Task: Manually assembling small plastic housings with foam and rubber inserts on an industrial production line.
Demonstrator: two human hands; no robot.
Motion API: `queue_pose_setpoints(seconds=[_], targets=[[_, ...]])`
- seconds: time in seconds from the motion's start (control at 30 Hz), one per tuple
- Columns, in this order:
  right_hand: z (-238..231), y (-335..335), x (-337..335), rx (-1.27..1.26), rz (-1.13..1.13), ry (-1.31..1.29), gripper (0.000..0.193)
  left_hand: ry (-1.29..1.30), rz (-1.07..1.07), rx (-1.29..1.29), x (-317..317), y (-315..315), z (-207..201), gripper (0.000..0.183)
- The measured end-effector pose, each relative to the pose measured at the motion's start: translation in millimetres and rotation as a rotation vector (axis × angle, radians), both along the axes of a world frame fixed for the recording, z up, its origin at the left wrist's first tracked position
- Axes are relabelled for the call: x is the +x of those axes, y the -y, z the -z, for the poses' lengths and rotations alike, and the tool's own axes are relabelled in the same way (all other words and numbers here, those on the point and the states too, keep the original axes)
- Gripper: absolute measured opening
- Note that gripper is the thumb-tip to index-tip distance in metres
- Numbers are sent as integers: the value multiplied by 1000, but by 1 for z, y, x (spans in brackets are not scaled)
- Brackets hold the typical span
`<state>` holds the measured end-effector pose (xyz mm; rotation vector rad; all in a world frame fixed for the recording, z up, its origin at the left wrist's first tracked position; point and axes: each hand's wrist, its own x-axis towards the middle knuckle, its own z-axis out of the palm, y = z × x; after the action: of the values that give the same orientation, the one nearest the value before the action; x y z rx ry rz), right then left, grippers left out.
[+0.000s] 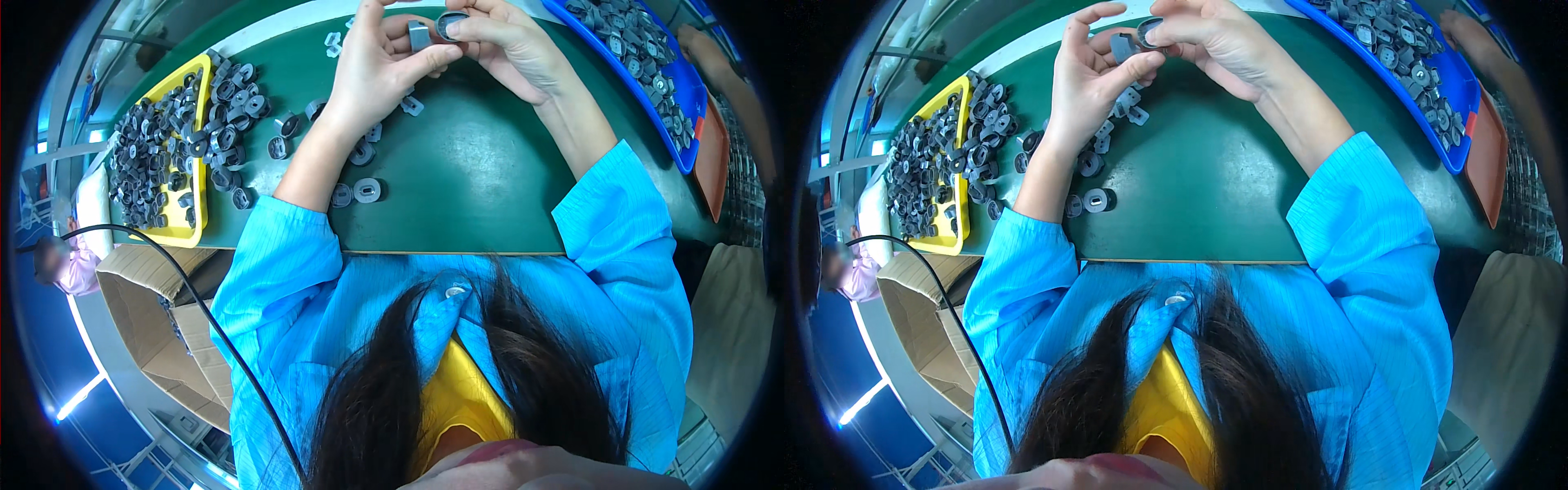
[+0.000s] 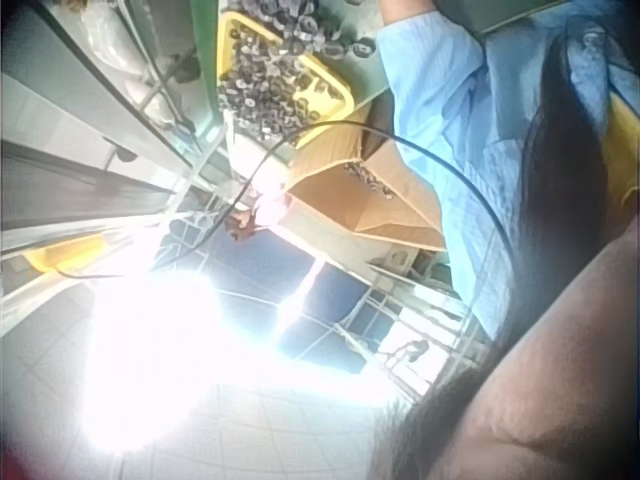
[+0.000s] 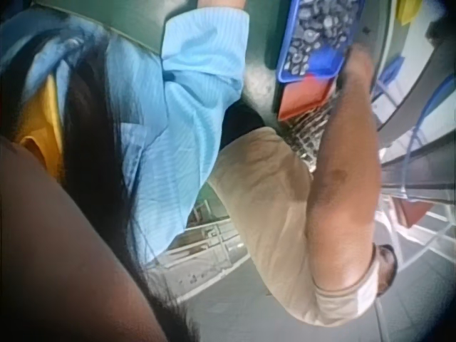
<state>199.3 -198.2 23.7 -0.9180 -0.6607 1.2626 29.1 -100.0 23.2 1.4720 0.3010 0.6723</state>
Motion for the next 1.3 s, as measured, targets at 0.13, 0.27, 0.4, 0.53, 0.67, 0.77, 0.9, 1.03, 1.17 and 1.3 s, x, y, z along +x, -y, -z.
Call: queue_pose_setpoints(seconds=[0.13,0.27,0.4,0.53,0.67,0.77,0.9,1.03,1.17,1.3], targets=[[-29,12,-3,-92,239,444,17,15,112,-139,-7,-14,13,53],[-75,102,-24,-213,520,1060,17,85,30,45,-14,-33,17,19],[-61,78,147,-307,834,1707,27,-74,-226,-29,-11,-40,4,21],[-55,70,164,-41,973,1535,18,-97,-227,-102,-27,-66,9,28],[-45,32,64,38,481,1134,10,-74,-61,-185,-7,-56,5,45],[-17,2,-10,-74,249,1245,13,-128,-74,-141,-20,-57,7,43],[-2,-4,-31,111,146,1532,19,-95,-73,-160,-14,-54,13,38],[20,-2,-27,364,248,1700,19,-133,-89,-209,-12,-51,8,39],[17,6,-36,242,175,1678,15,-90,-53,-81,-14,-51,12,45],[9,7,-24,62,105,1148,18,-163,-72,119,-13,-42,14,43]])
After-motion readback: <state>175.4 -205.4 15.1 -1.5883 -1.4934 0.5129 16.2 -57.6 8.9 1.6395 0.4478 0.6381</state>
